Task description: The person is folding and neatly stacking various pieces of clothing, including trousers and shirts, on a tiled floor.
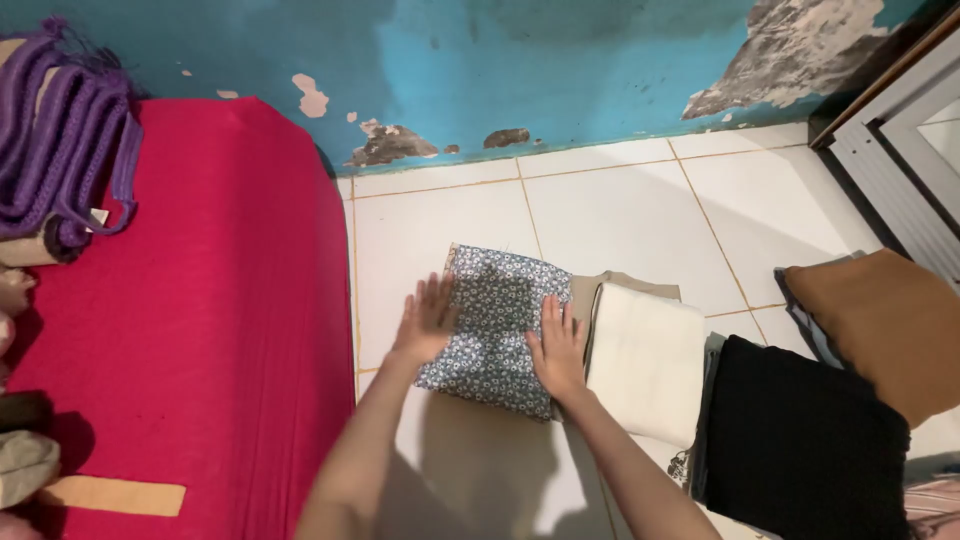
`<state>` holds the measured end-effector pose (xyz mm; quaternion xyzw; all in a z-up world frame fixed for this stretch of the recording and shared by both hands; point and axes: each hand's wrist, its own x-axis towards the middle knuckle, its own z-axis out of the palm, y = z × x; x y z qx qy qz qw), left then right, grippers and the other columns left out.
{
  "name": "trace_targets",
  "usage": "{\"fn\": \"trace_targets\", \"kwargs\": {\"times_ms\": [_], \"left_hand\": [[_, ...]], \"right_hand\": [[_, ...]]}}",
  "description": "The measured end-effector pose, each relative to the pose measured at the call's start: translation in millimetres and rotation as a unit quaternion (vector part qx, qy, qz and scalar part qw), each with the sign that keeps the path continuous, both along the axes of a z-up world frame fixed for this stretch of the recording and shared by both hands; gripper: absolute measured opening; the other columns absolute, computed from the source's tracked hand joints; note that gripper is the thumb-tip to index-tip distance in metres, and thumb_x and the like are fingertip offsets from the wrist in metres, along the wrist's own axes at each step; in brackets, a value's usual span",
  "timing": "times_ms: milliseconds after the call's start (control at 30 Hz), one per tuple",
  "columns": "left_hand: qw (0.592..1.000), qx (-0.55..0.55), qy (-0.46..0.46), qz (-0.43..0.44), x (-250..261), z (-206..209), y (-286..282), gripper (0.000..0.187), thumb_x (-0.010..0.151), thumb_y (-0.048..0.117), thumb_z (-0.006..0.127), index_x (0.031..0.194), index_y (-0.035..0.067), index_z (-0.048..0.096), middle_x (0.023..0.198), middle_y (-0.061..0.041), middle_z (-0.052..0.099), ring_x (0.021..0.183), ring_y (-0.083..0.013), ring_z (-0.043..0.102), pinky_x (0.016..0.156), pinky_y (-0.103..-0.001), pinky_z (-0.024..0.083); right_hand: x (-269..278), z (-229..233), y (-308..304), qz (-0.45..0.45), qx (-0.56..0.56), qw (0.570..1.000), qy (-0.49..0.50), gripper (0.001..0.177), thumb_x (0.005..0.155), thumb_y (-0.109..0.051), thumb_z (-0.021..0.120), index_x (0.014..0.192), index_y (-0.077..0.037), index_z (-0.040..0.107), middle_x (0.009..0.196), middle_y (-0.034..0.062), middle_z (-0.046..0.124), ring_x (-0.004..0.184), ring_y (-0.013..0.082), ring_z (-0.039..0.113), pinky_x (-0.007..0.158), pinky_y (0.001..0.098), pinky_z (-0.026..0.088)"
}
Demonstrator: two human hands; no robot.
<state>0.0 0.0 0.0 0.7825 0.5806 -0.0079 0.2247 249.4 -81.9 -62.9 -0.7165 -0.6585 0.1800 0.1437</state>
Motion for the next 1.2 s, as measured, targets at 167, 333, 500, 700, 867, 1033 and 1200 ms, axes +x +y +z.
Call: {"fn": "trace_targets", "kwargs": {"times_ms": [167,333,500,700,867,1033,1200], "left_hand": [[0.996,0.064,-0.044,0.052,-33,-22,33,0.070,0.106,0.046,0.034,0.167,0.022,0.009,0.172,-0.016,0.008,0.157,-0.0407,0.009,0.127,-0.056,0.014],[0.972,0.163,-0.142,0.089,5,4,53,0.076,0.104,0.038,0.048,0.165,0.008,0.015,0.169,-0.025,0.013,0.155,-0.0464,0.009,0.126,-0.057,0.012],[0.919,0.354,-0.131,-0.118,73,-13,60,0.060,0.098,0.024,0.056,0.155,0.010,0.045,0.158,-0.019,0.043,0.146,-0.0450,0.037,0.118,-0.054,0.031],[0.983,0.168,0.019,-0.064,78,-23,40,0.056,0.108,0.053,0.027,0.162,0.038,0.026,0.169,0.001,0.024,0.157,-0.0284,0.015,0.127,-0.048,0.004],[0.993,0.085,0.032,-0.075,76,-11,51,0.059,0.106,0.058,0.019,0.163,0.042,0.017,0.172,0.002,0.015,0.158,-0.0264,0.006,0.128,-0.048,-0.003],[0.991,0.107,0.025,-0.080,74,-52,60,0.059,0.106,0.057,0.019,0.164,0.041,0.017,0.171,0.000,0.016,0.158,-0.0286,0.008,0.128,-0.051,-0.001],[0.953,0.288,-0.067,0.059,74,-78,48,0.076,0.099,0.062,0.047,0.164,0.025,0.028,0.170,-0.015,0.016,0.154,-0.0424,0.017,0.125,-0.059,0.019]], "right_hand": [[19,2,9,-0.084,0.065,0.994,-0.026,0.075,0.107,-0.053,0.030,0.165,-0.011,0.010,0.171,0.0147,0.012,0.157,0.0362,0.008,0.123,0.0634,0.001],[16,34,46,-0.144,0.170,0.974,-0.033,0.075,0.107,-0.044,0.041,0.163,-0.002,0.016,0.167,0.0254,0.020,0.154,0.0431,0.016,0.121,0.0672,0.004],[-16,2,110,-0.038,0.203,0.962,-0.178,0.067,0.104,-0.033,0.049,0.161,-0.006,0.027,0.167,0.0166,0.028,0.155,0.0348,0.021,0.123,0.0583,0.018],[-31,38,76,-0.012,-0.027,1.000,0.001,0.069,0.105,-0.057,0.018,0.166,-0.024,0.010,0.172,0.0016,0.008,0.158,0.0229,-0.001,0.126,0.0528,-0.005],[-8,31,71,-0.043,-0.015,0.997,0.056,0.080,0.100,-0.069,0.025,0.165,-0.026,0.010,0.172,0.0063,0.009,0.158,0.0285,0.006,0.128,0.0534,0.001],[23,9,53,-0.022,-0.029,0.998,0.045,0.080,0.102,-0.066,0.018,0.166,-0.024,-0.001,0.173,0.0069,0.003,0.158,0.0297,0.001,0.127,0.0548,0.000],[54,21,18,0.003,-0.029,0.998,-0.064,0.076,0.105,-0.057,0.033,0.166,-0.017,0.010,0.171,0.0096,0.016,0.157,0.0309,0.011,0.127,0.0563,0.001]]}}
